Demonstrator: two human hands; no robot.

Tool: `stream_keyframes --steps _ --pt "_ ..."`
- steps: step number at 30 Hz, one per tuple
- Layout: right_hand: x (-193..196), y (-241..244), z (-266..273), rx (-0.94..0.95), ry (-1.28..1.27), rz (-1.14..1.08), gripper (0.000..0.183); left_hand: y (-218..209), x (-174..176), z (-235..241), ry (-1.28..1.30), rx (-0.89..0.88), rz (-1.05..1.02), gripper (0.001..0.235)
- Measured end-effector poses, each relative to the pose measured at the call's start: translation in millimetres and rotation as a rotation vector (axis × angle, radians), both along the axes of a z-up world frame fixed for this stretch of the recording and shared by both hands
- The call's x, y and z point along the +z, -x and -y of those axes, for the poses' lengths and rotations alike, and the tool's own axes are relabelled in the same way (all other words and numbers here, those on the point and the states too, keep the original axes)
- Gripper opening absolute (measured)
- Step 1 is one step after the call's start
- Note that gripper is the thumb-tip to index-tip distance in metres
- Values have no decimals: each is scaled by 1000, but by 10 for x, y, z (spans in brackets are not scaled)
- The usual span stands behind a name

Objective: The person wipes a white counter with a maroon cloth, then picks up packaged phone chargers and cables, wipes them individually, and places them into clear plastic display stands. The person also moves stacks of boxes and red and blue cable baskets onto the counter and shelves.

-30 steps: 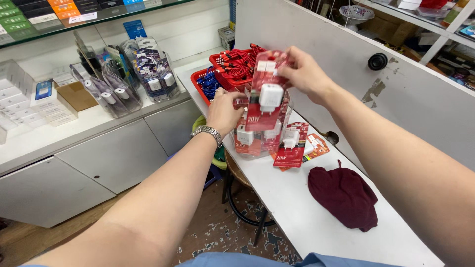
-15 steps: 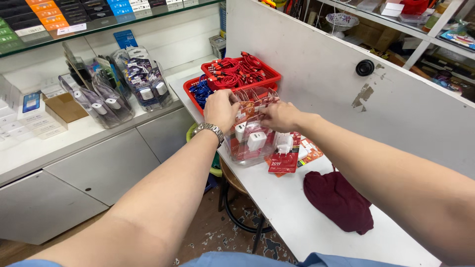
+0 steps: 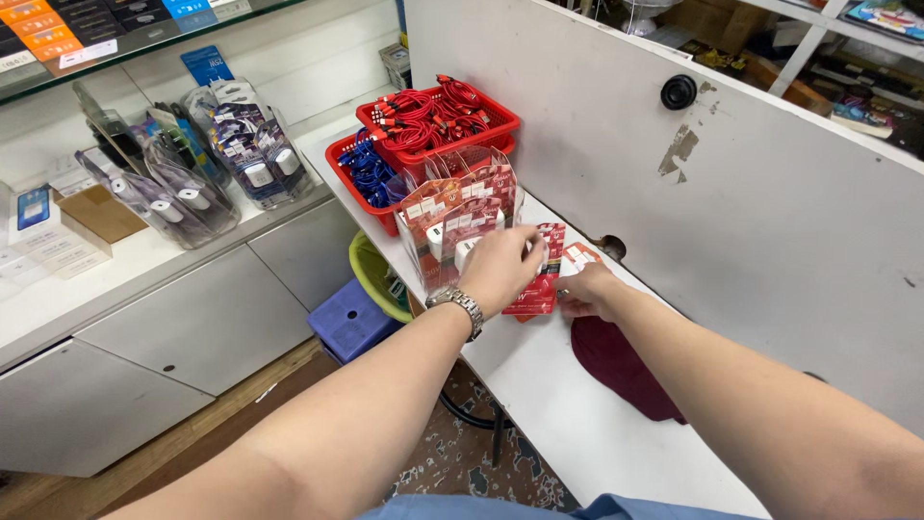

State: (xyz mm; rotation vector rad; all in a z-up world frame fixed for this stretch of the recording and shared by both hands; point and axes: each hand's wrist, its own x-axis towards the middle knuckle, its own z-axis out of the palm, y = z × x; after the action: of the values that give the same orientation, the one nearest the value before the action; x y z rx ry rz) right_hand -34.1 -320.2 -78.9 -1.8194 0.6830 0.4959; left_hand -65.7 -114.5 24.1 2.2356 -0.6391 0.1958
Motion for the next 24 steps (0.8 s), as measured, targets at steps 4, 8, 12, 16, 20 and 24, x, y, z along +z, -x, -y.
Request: stream_keyframes --steps 4,8,12,16,20,24 --pt "-211 81 -133 -29 -149 40 19 -150 -452 -37 -274 -48 -257 34" --pt "37 317 123 -26 -159 66 20 -289 -579 52 -357 137 -553 68" --pt "360 776 510 155 -299 109 24 -201 -466 373 630 57 -1151 61" --pt "434 1225 708 212 428 384 35 -15 -351 622 1007 -133 -1137 66" --pt "257 1646 753 594 867 315 73 151 -326 672 893 -141 -1084 74" --pt "269 1661 875 267 496 220 48 275 -316 712 816 -147 -997 76"
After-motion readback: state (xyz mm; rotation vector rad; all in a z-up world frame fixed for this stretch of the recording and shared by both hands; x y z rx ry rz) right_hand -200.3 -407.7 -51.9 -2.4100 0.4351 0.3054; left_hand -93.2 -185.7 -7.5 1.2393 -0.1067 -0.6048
